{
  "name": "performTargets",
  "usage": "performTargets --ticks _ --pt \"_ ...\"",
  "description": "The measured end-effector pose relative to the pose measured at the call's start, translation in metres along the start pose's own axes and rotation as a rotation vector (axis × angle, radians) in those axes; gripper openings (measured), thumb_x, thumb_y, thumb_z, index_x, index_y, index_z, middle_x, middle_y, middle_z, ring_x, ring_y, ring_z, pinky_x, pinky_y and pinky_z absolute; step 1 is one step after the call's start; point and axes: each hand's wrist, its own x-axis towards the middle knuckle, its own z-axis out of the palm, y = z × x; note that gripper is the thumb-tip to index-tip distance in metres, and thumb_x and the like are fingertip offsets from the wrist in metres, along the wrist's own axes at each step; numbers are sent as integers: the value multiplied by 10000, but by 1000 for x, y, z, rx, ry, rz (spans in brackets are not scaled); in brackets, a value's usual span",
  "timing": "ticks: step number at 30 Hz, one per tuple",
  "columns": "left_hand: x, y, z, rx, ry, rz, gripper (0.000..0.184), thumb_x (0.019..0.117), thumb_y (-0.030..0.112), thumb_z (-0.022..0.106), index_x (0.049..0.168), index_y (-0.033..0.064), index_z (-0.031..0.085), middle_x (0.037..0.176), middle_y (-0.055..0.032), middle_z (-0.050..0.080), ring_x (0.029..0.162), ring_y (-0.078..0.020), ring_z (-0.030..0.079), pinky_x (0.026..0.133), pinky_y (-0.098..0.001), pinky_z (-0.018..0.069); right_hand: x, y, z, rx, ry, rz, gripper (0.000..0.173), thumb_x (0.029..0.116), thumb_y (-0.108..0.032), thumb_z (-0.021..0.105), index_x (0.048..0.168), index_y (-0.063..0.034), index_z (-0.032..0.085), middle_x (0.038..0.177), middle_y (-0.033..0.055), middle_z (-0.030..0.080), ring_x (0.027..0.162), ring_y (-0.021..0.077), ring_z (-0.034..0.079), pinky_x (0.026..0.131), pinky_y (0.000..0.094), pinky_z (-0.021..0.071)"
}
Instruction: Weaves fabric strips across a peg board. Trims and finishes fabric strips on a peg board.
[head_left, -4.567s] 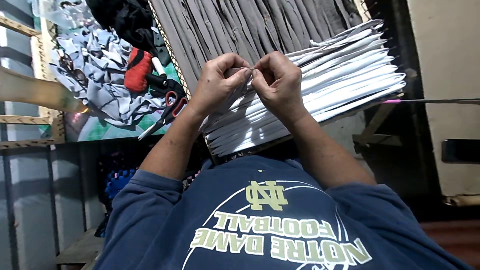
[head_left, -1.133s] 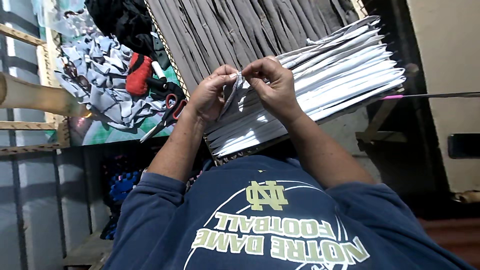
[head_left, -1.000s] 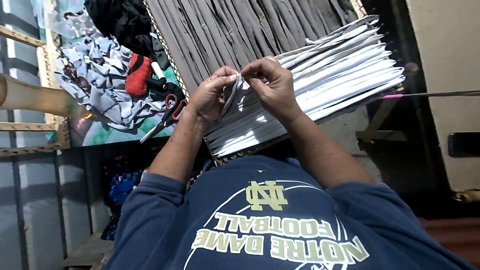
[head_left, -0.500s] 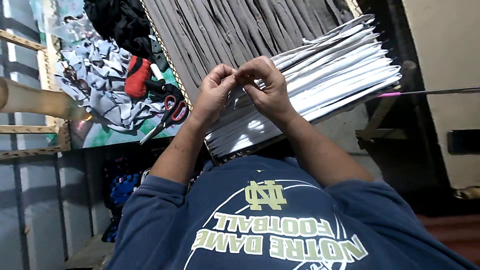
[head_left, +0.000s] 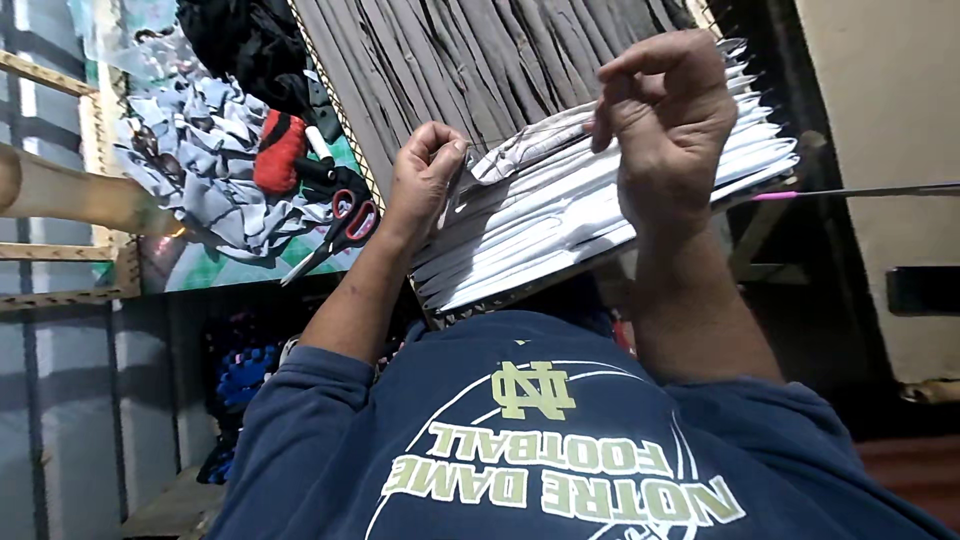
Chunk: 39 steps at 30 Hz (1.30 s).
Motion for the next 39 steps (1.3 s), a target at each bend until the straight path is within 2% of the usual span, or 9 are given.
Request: performTargets --ticks 12,19,22,24,26,27,30,33,39 --pt "4 -5 -8 11 51 -24 109 1012 46 516 938 96 578 806 60 578 718 -11 560 670 -189 493 -16 -2 -95 -505 221 1 164 1061 -104 487 1132 -16 605 996 -57 642 796 -12 605 725 220 547" --pt "3 -2 -3 24 15 -7 96 998 36 528 940 90 582 808 61 583 723 -12 565 673 -190 493 -21 -1 -126 -603 384 65 208 1070 -119 470 1134 14 616 960 -21 631 750 -2 581 701 208 532" --pt "2 1 -1 6 -15 -20 89 1005 47 518 960 88 583 818 62 589 717 -10 567 665 -190 498 -18 -2 -112 -506 321 104 253 1034 -76 422 1227 53 523 1081 -7 590 804 -5 571 735 207 527" --pt "1 3 0 -18 -57 -23 91 1011 51 512 980 89 588 840 64 600 739 -8 579 687 -194 509 -17 -1 -91 -447 230 102 237 1008 -60 452 1206 60 504 1080 -13 594 826 -13 585 753 211 535" --pt "0 3 0 -43 -98 -15 96 1014 54 506 985 99 586 843 73 604 757 -7 587 708 -198 518 -17 4 -63 -394 89 96 206 1007 -41 476 1163 80 532 1065 17 626 894 1 614 835 235 547" --pt "0 3 1 -57 -115 -10 99 1015 52 503 987 103 583 842 77 608 759 -5 592 712 -199 523 -17 8 -48 -370 26 91 204 1004 -29 487 1139 105 560 1070 70 647 934 37 635 872 259 553" --pt "-2 2 1 -73 -140 -2 103 1015 47 504 996 105 588 843 81 612 743 -2 586 694 -194 515 -20 27 -8 -316 -91 63 189 983 -23 538 1073 86 664 1104 179 610 1004 147 620 867 266 545" --pt "-2 2 0 -80 -153 3 102 1020 55 506 999 111 589 851 82 613 753 -1 589 701 -194 516 -22 38 20 -281 -118 76 164 978 -48 587 1058 16 715 1060 150 605 994 154 613 872 258 537" --pt "-4 2 1 -84 -155 -12 106 1023 51 496 1005 100 589 850 69 616 751 -13 593 695 -204 518 -22 42 38 -326 -148 124 158 975 -67 605 1052 -16 733 1010 130 625 944 160 612 851 267 517"
